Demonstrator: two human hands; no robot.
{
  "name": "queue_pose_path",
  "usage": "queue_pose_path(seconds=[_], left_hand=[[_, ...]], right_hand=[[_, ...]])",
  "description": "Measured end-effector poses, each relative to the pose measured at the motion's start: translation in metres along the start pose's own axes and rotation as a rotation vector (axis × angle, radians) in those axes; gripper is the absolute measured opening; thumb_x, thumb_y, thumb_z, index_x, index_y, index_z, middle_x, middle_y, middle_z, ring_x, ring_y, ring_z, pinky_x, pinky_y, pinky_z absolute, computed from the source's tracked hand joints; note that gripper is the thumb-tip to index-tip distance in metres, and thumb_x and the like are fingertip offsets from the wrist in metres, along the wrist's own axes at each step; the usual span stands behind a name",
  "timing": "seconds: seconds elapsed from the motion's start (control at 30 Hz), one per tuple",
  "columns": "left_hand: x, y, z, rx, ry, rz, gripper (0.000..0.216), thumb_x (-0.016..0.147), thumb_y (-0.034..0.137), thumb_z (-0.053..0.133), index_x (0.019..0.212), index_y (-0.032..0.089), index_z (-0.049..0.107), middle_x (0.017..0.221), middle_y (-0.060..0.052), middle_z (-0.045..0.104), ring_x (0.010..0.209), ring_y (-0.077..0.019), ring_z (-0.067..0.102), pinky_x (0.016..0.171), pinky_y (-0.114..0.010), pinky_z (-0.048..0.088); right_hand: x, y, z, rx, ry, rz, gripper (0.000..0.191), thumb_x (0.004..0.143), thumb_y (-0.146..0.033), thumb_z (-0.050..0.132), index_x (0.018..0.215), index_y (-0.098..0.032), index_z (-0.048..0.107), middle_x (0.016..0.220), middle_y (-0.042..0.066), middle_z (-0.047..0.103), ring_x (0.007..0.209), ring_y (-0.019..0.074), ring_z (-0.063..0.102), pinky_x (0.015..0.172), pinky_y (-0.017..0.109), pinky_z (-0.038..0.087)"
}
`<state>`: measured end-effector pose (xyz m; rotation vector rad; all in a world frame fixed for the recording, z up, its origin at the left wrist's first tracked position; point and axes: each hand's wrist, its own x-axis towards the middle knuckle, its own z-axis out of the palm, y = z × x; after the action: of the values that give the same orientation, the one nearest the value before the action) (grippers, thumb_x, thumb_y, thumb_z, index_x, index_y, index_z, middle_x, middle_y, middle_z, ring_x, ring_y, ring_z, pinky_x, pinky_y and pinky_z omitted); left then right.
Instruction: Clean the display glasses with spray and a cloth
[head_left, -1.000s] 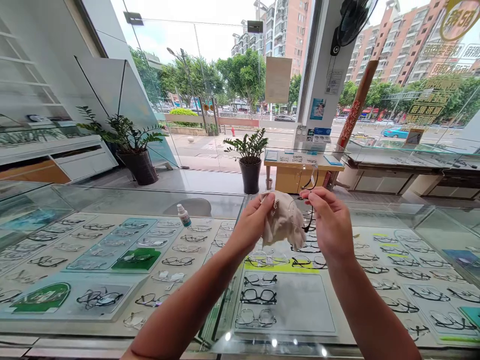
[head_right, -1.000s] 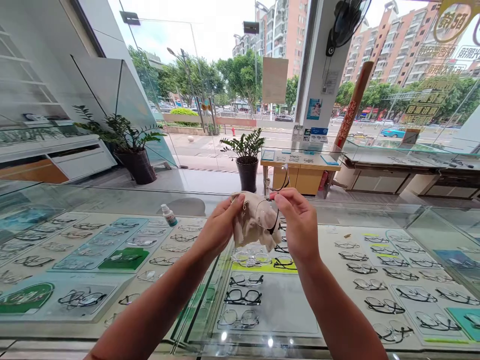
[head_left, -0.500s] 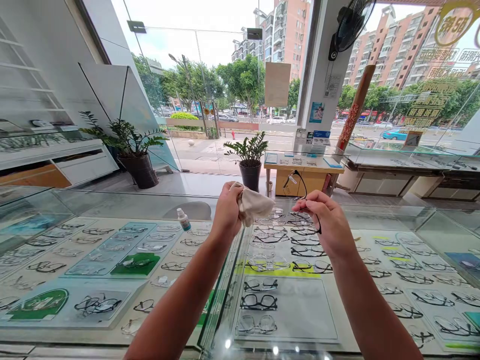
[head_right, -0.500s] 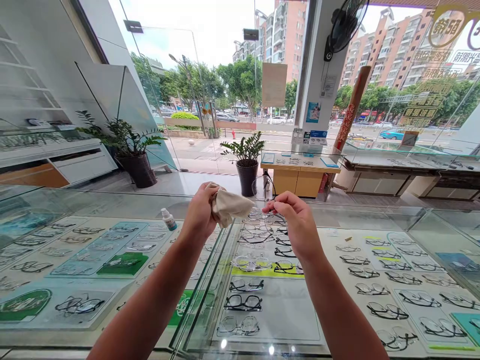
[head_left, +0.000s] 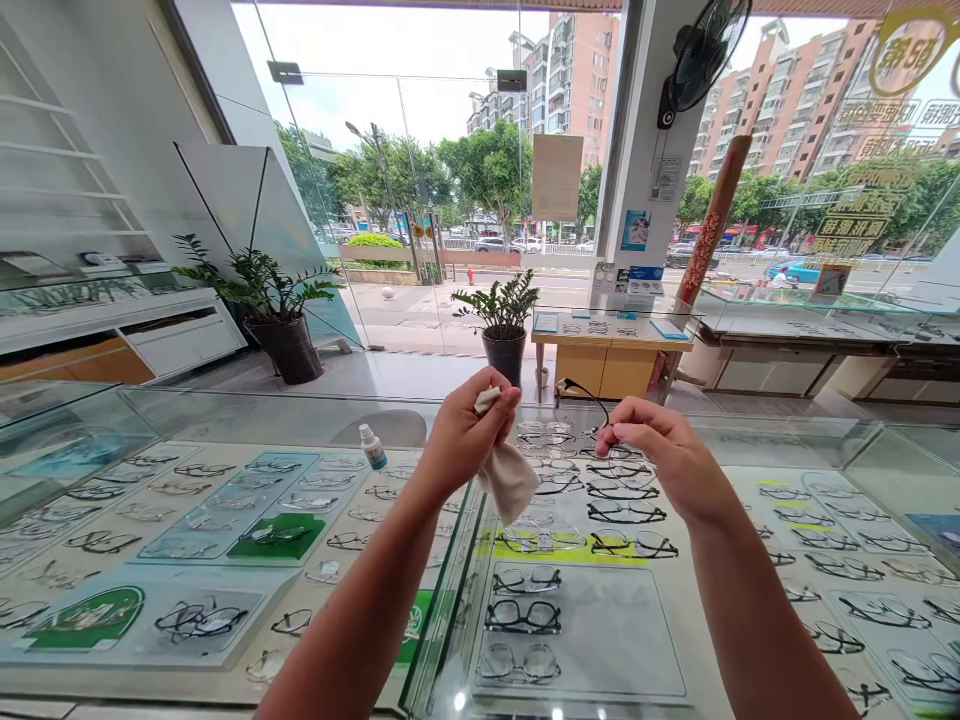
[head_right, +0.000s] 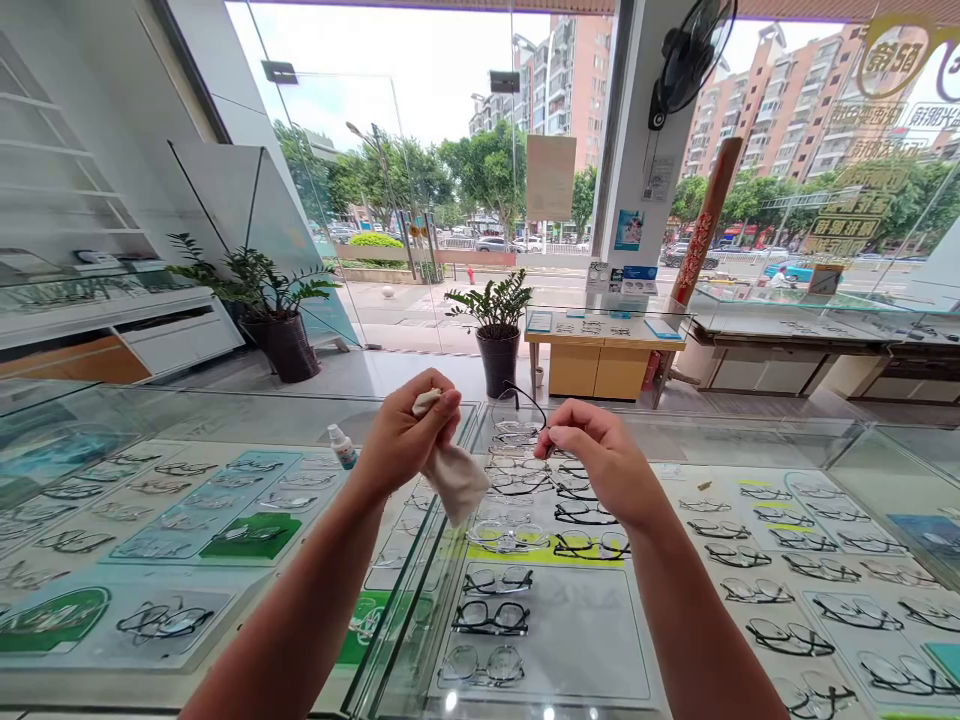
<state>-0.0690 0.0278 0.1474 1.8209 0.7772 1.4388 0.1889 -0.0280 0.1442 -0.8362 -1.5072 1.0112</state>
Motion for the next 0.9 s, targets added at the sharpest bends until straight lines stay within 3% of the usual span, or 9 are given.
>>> queue_pose_path(seconds=[0.03,0.07,0.13,0.2,0.4,0.63,0.9], left_hand=[[-0.003,0.003,0.001,0.02,-0.025,0.016,0.027,0.09,0.044,0.082,0.1,0.022,0.071,0.065,0.005,0.056,0.056,-0.0113,0.045,0.055,-0.024,0.036],[-0.006,0.006,0.002,0.05,-0.057,0.038,0.039,0.083,0.041,0.089,0.114,0.024,0.072,0.066,0.006,0.054,0.058,-0.0114,0.044,0.054,-0.023,0.034],[-0.011,0.011,0.005,0.124,-0.125,0.076,0.079,0.07,0.036,0.099,0.141,0.028,0.067,0.073,0.006,0.055,0.064,-0.013,0.045,0.056,-0.024,0.035],[-0.016,0.014,0.008,0.224,-0.162,0.116,0.093,0.065,0.037,0.102,0.15,0.03,0.064,0.077,0.005,0.059,0.068,-0.014,0.046,0.058,-0.025,0.038],[-0.018,0.011,0.017,0.399,-0.129,0.259,0.064,0.077,0.049,0.095,0.132,0.025,0.073,0.076,0.005,0.064,0.06,-0.01,0.046,0.058,-0.024,0.045],[-0.02,0.009,0.017,0.524,-0.142,0.369,0.076,0.073,0.069,0.092,0.13,0.023,0.07,0.075,0.004,0.066,0.062,-0.0118,0.056,0.056,-0.024,0.05],[-0.023,0.01,0.022,0.527,-0.123,0.407,0.063,0.079,0.058,0.093,0.124,0.023,0.066,0.09,0.001,0.073,0.07,-0.0129,0.067,0.066,-0.025,0.058]], right_hand=[[0.0,0.0,-0.001,-0.007,-0.017,0.003,0.015,0.095,-0.032,0.068,0.084,-0.024,0.07,0.08,0.001,0.076,0.081,0.0188,0.071,0.084,0.035,0.058],[0.0,0.0,-0.001,-0.014,-0.034,0.004,0.016,0.096,-0.032,0.068,0.083,-0.023,0.07,0.08,0.001,0.076,0.081,0.0188,0.07,0.084,0.035,0.057],[-0.001,0.0,-0.002,-0.031,-0.064,0.011,0.017,0.096,-0.032,0.067,0.083,-0.023,0.069,0.08,0.001,0.076,0.081,0.0187,0.07,0.084,0.036,0.057],[-0.001,-0.001,-0.002,-0.042,-0.092,0.023,0.016,0.097,-0.032,0.067,0.083,-0.023,0.069,0.081,0.001,0.076,0.08,0.0182,0.07,0.084,0.036,0.056],[-0.002,-0.004,-0.003,-0.01,-0.165,0.068,0.016,0.097,-0.031,0.066,0.084,-0.023,0.068,0.081,0.002,0.076,0.08,0.0188,0.071,0.082,0.036,0.057],[-0.004,-0.009,-0.008,0.065,-0.223,0.139,0.015,0.095,-0.03,0.067,0.083,-0.022,0.068,0.079,0.003,0.075,0.079,0.0184,0.07,0.081,0.035,0.055],[-0.002,-0.005,-0.009,0.091,-0.222,0.182,0.014,0.092,-0.031,0.068,0.082,-0.022,0.069,0.077,0.002,0.076,0.075,0.0177,0.07,0.079,0.034,0.05]])
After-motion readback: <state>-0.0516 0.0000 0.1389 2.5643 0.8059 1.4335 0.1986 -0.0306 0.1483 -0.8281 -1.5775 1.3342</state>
